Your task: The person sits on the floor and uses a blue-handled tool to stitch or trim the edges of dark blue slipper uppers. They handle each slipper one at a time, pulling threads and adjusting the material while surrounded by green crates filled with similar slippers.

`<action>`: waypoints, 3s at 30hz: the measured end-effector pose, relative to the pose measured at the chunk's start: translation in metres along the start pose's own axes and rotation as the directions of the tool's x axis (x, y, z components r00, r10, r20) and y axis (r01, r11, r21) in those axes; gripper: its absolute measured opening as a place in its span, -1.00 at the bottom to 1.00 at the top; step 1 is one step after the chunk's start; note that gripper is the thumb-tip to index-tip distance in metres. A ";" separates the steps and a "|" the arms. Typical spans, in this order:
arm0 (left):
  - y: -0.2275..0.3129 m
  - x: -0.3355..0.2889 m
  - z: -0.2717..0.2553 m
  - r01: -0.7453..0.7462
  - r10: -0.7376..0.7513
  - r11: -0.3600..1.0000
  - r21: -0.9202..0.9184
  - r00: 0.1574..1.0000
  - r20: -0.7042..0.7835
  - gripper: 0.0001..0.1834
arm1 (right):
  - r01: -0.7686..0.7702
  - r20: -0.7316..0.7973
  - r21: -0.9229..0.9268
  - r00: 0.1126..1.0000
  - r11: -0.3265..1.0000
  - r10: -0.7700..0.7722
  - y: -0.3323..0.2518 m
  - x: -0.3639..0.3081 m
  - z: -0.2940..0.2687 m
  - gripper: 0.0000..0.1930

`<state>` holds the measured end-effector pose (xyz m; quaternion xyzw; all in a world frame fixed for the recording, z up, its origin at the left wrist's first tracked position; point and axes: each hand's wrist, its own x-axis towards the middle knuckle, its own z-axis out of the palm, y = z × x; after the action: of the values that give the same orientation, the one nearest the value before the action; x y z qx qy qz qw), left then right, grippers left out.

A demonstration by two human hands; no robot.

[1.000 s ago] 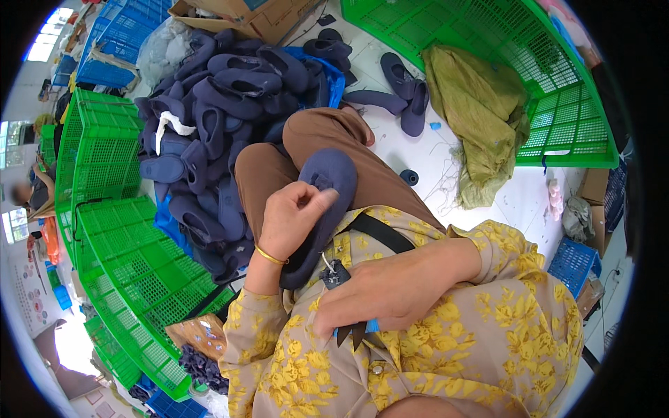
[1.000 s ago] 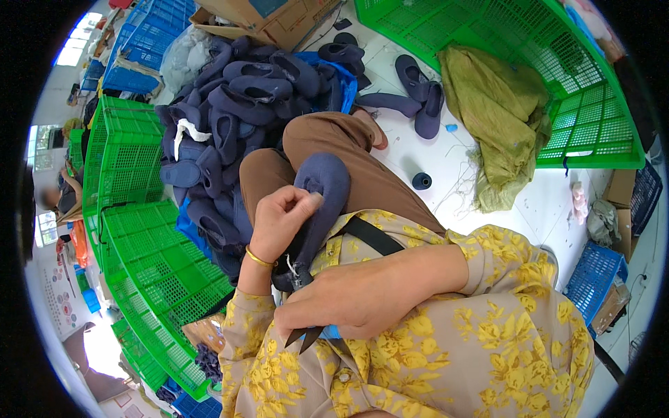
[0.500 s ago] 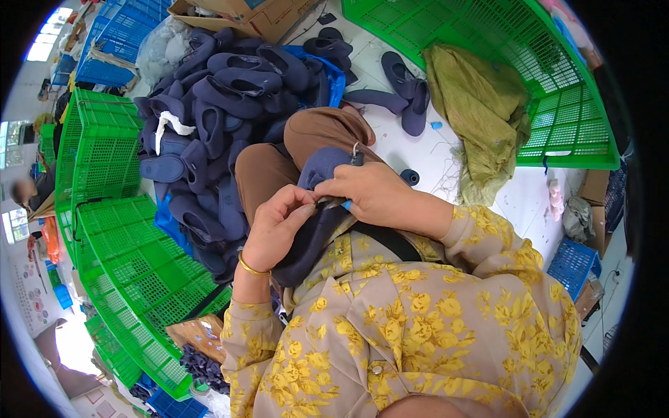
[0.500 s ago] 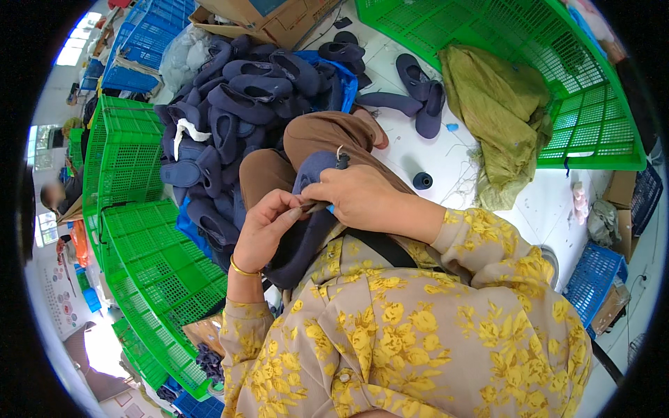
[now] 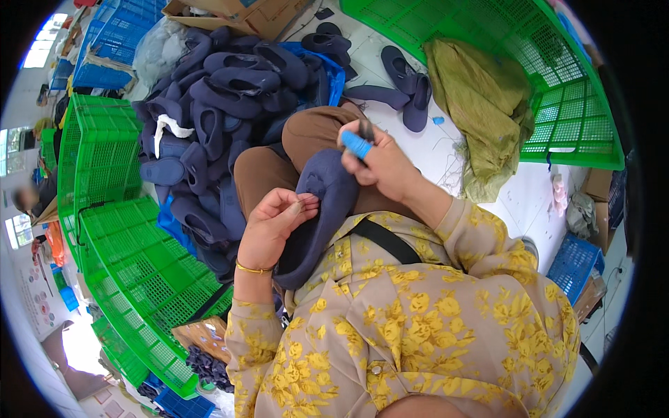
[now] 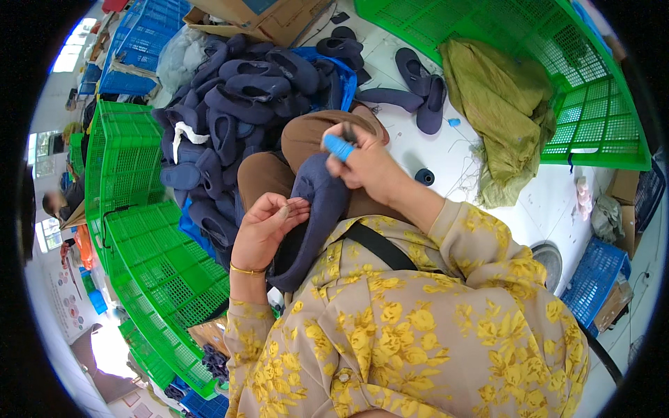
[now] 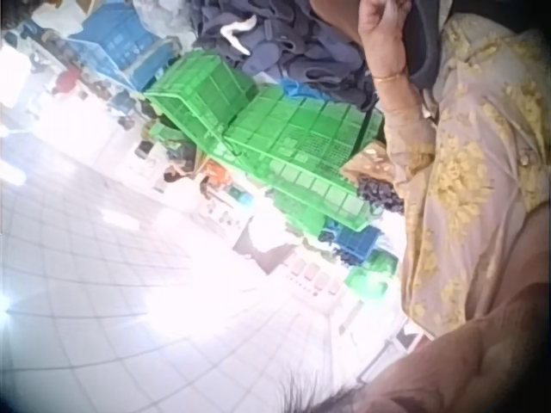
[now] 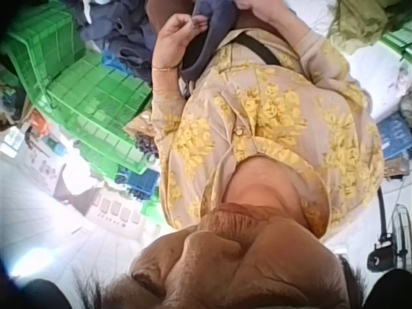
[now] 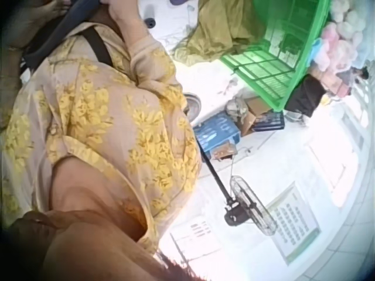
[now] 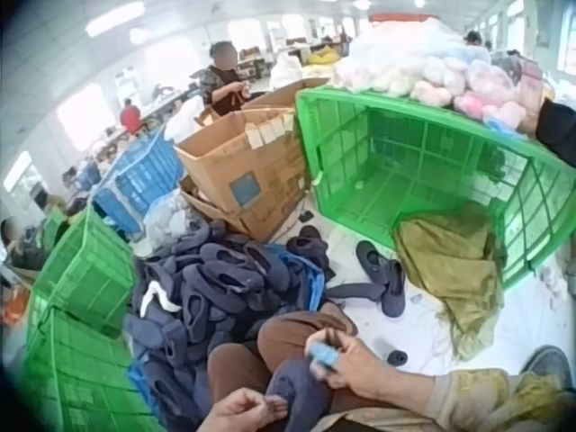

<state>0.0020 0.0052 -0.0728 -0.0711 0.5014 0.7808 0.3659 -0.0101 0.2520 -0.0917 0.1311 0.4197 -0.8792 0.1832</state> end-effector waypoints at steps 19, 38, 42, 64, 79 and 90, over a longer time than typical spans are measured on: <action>-0.023 0.035 0.024 -0.049 0.201 0.914 0.402 0.917 -0.346 -0.64 | -0.052 0.012 0.042 0.999 0.998 0.051 0.002 0.002 -0.037 -0.86; -0.007 0.017 0.032 -0.010 0.142 0.774 0.633 0.977 -0.157 -0.88 | 0.512 0.897 -0.255 0.441 0.820 0.003 -0.045 -0.084 0.057 -0.67; 0.000 0.003 0.029 -0.003 0.044 0.928 0.373 0.994 -0.101 -0.94 | 0.665 0.566 -0.661 0.746 0.348 -0.352 -0.007 -0.038 0.027 -0.67; -0.013 0.008 0.029 -0.070 0.125 0.880 0.470 0.988 -0.088 -0.92 | 0.511 0.470 -0.835 0.855 0.201 -0.221 0.015 -0.021 0.016 -0.79; -0.013 0.010 0.030 -0.060 0.116 0.945 0.321 0.980 -0.161 -0.97 | 0.023 0.006 0.055 1.000 0.998 -0.024 0.005 -0.013 -0.011 -0.88; -0.020 0.013 0.041 -0.264 0.474 0.602 0.754 0.878 -0.071 -0.88 | 0.001 0.006 0.091 1.000 0.996 -0.002 0.012 -0.014 -0.019 -0.91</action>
<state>0.0163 0.0504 -0.0737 0.0820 0.8154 0.5599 0.1222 0.0092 0.2634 -0.1060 0.1362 0.3786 -0.8981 0.1777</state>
